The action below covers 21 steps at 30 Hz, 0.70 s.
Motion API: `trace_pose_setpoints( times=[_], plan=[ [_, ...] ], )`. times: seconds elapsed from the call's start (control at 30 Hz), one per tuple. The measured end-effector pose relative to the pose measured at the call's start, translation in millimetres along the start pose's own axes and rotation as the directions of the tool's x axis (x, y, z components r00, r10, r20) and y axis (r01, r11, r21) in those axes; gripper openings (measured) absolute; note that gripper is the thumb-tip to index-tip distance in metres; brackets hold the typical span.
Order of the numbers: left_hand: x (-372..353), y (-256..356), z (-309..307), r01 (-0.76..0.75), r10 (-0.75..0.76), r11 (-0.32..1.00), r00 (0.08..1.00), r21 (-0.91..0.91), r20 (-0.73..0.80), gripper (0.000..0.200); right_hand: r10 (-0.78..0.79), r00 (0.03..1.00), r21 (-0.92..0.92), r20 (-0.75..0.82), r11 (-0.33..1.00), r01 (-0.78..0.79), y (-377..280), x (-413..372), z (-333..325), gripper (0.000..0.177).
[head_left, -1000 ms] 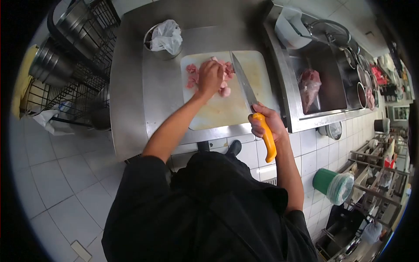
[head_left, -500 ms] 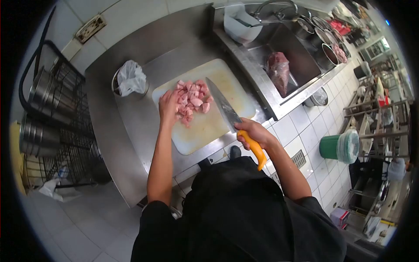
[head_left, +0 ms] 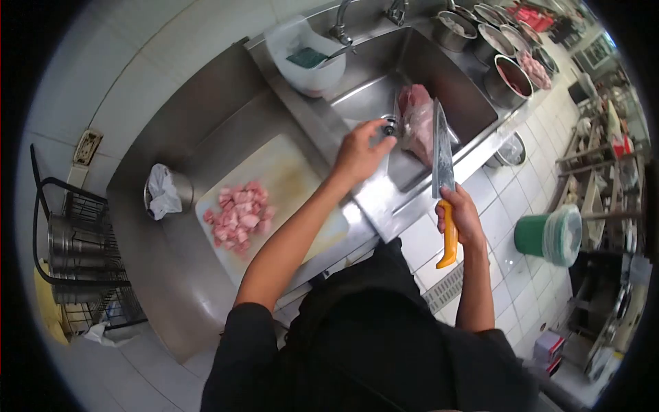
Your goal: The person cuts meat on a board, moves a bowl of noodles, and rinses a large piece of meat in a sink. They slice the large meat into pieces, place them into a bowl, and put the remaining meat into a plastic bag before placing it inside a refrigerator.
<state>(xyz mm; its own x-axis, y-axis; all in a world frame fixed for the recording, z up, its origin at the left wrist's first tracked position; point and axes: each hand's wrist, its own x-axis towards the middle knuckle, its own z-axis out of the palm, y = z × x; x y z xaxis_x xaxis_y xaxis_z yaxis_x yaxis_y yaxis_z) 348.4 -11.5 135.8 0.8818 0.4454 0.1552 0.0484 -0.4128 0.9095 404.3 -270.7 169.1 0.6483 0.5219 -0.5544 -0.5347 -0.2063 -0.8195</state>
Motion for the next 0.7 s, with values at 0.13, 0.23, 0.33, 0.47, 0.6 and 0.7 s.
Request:
trace_pose_setpoints(
  times=[0.13,0.23,0.33,0.47,0.6,0.7],
  plan=[
    [108,-52,119,0.182,-0.196,0.968,0.978,0.171,0.068,0.059,0.021,0.999,-0.021,-0.025,1.0,-0.021,-32,66,-68,0.013],
    [161,-111,198,0.181,-0.211,0.94,0.975,0.29,0.075,0.081,0.072,0.996,-0.082,-0.043,0.994,-0.075,-46,91,-107,0.014],
    [200,-138,250,0.13,-0.138,0.911,0.99,0.391,-0.007,0.1,0.103,0.992,-0.067,-0.079,0.992,-0.108,-56,107,-135,0.012],
    [223,-157,285,0.198,-0.194,0.796,0.979,0.572,-0.069,0.101,0.134,0.988,-0.117,-0.083,0.983,-0.143,-67,115,-166,0.012],
    [227,-192,306,0.126,-0.186,0.766,0.982,0.631,0.03,0.025,0.13,0.988,-0.202,-0.084,0.969,-0.145,-75,121,-187,0.015],
    [198,-171,316,0.083,-0.165,0.776,0.984,0.626,0.074,0.016,0.121,0.989,-0.319,-0.081,0.937,-0.141,-81,130,-189,0.017]
  ],
)
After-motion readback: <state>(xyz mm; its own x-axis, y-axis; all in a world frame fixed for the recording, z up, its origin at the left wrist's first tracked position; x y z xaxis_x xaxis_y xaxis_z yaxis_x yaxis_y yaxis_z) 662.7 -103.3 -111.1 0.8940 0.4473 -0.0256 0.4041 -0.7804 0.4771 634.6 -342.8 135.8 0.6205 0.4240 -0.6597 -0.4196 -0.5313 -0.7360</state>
